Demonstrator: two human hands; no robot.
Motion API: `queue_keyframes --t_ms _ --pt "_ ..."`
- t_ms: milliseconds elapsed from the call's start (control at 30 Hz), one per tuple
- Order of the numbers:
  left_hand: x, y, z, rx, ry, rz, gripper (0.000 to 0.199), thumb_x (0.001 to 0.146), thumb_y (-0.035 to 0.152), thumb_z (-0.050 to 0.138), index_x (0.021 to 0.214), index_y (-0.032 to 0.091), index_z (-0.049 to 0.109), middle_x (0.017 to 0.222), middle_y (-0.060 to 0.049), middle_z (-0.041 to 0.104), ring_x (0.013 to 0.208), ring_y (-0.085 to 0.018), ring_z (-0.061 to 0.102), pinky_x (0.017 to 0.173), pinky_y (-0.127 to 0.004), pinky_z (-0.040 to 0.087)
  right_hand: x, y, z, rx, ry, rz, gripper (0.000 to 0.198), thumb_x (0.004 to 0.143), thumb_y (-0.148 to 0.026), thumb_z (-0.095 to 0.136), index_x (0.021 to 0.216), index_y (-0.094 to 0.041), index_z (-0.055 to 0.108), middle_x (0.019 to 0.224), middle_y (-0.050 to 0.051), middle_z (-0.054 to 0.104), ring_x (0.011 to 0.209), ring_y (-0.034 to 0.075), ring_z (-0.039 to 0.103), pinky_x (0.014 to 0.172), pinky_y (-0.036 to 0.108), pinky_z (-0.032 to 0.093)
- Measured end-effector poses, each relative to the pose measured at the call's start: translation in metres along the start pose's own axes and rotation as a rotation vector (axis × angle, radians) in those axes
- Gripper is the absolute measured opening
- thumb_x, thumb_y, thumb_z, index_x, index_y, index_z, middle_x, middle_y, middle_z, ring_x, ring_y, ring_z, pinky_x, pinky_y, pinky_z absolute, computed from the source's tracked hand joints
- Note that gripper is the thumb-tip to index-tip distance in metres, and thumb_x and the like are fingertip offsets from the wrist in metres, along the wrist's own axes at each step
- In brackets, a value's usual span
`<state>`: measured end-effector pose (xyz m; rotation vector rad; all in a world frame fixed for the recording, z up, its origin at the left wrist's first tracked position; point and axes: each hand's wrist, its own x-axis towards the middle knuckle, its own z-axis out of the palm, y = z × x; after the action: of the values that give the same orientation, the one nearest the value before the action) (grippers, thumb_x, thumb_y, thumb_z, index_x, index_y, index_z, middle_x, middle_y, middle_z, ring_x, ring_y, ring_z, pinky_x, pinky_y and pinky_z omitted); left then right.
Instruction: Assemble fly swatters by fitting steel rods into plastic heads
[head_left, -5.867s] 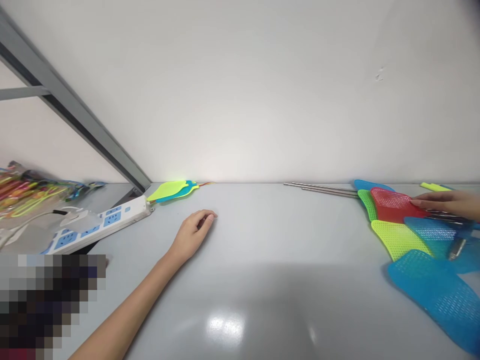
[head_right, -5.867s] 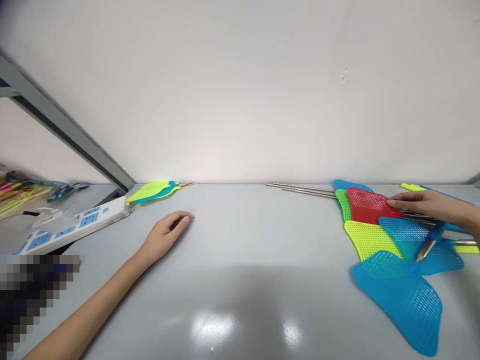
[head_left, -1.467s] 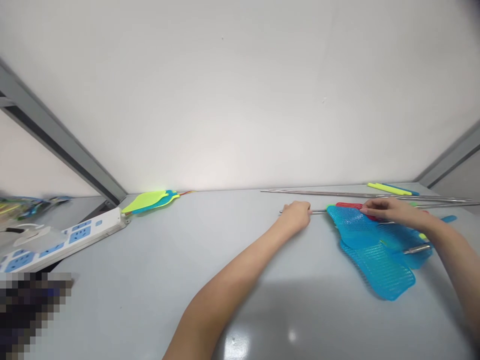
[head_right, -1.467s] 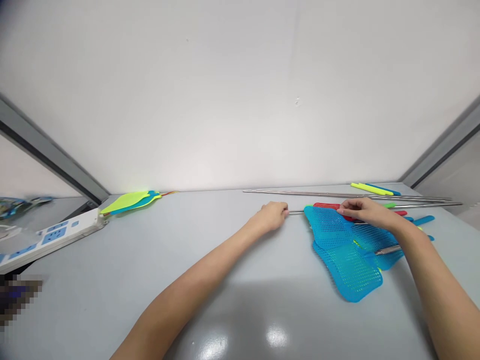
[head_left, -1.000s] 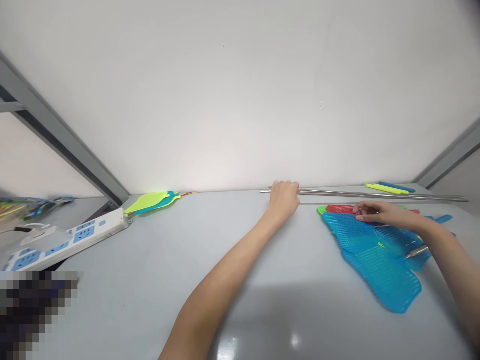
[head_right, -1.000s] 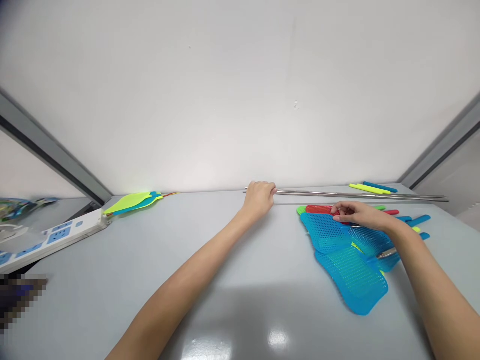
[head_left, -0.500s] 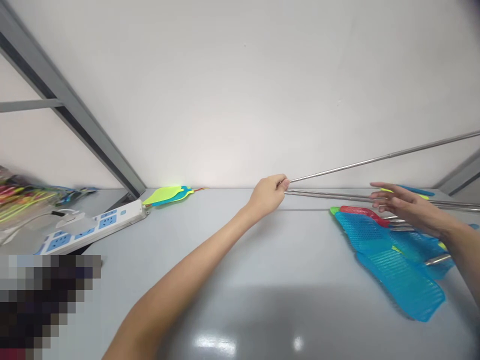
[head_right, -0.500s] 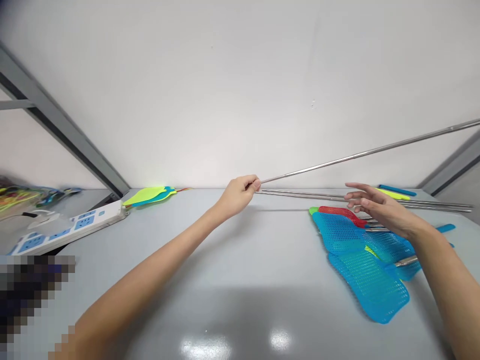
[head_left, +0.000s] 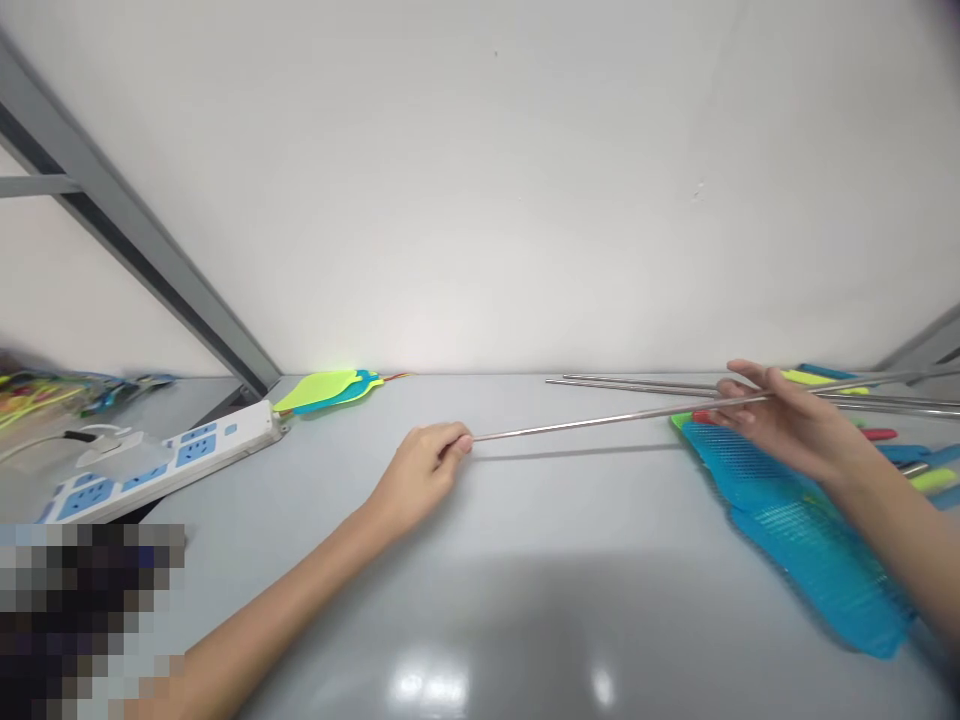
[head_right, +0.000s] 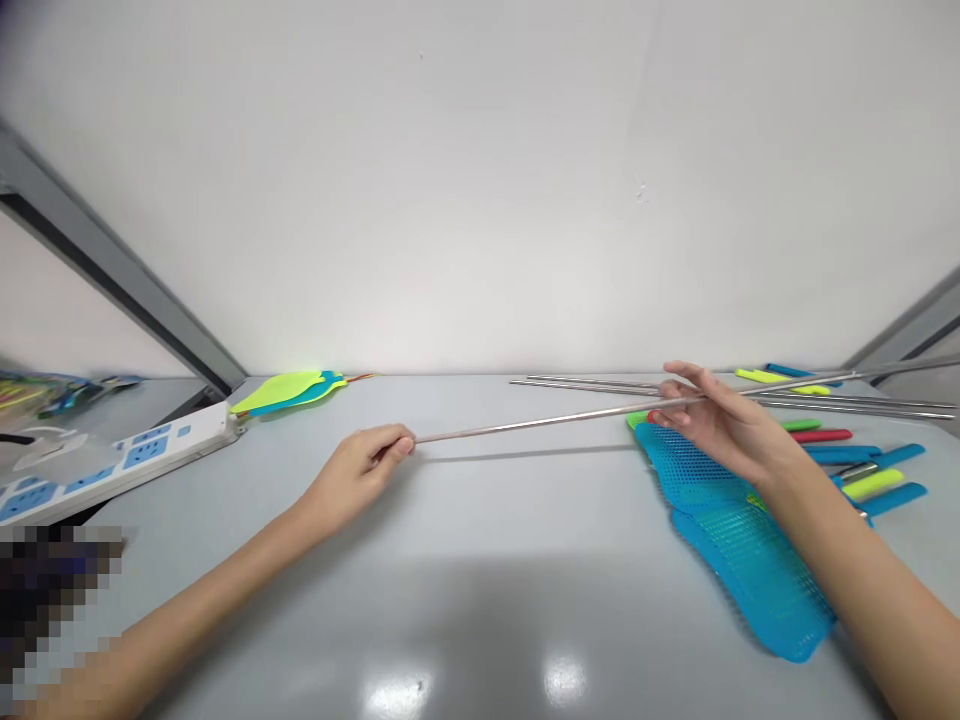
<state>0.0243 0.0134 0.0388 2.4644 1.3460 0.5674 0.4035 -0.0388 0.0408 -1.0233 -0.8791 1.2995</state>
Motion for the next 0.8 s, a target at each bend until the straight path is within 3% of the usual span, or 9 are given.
queue_keyframes --t_ms 133,367,567,800 --pt "-0.016 -0.027 0.003 0.018 -0.006 -0.031 0.028 0.084 0.032 0.023 0.074 0.022 0.047 0.071 0.001 0.055 0.07 -0.016 0.049 0.07 -0.029 0.033 0.003 0.012 0.019 0.107 0.073 0.1 0.01 0.076 -0.029 0.051 0.082 -0.023 0.056 0.063 -0.004 0.035 0.043 0.003 0.029 0.051 0.02 0.04" --pt "-0.027 -0.043 0.007 0.07 0.008 -0.056 0.023 0.084 0.03 0.028 0.079 0.021 0.049 0.079 0.0 0.057 0.074 -0.016 0.048 0.071 -0.031 0.032 0.005 0.048 0.053 0.263 0.116 0.11 0.009 0.077 -0.028 0.047 0.077 -0.023 0.054 0.062 -0.003 0.033 0.045 0.006 0.028 0.047 0.023 0.036" --pt "-0.027 -0.04 0.013 0.02 -0.031 -0.07 0.027 0.084 0.032 0.027 0.081 0.022 0.052 0.076 0.0 0.057 0.073 -0.015 0.048 0.071 -0.031 0.032 0.011 0.066 0.049 0.218 0.107 0.137 0.012 0.077 -0.03 0.045 0.077 -0.023 0.055 0.063 -0.002 0.037 0.049 0.008 0.033 0.053 0.027 0.039" --pt "-0.027 -0.045 0.017 -0.019 -0.047 -0.107 0.027 0.084 0.033 0.027 0.08 0.023 0.052 0.078 0.001 0.058 0.072 -0.015 0.049 0.072 -0.031 0.032 0.019 0.062 0.044 0.099 0.048 0.186 0.016 0.077 -0.035 0.044 0.08 -0.026 0.057 0.064 0.0 0.041 0.052 0.01 0.037 0.057 0.03 0.04"
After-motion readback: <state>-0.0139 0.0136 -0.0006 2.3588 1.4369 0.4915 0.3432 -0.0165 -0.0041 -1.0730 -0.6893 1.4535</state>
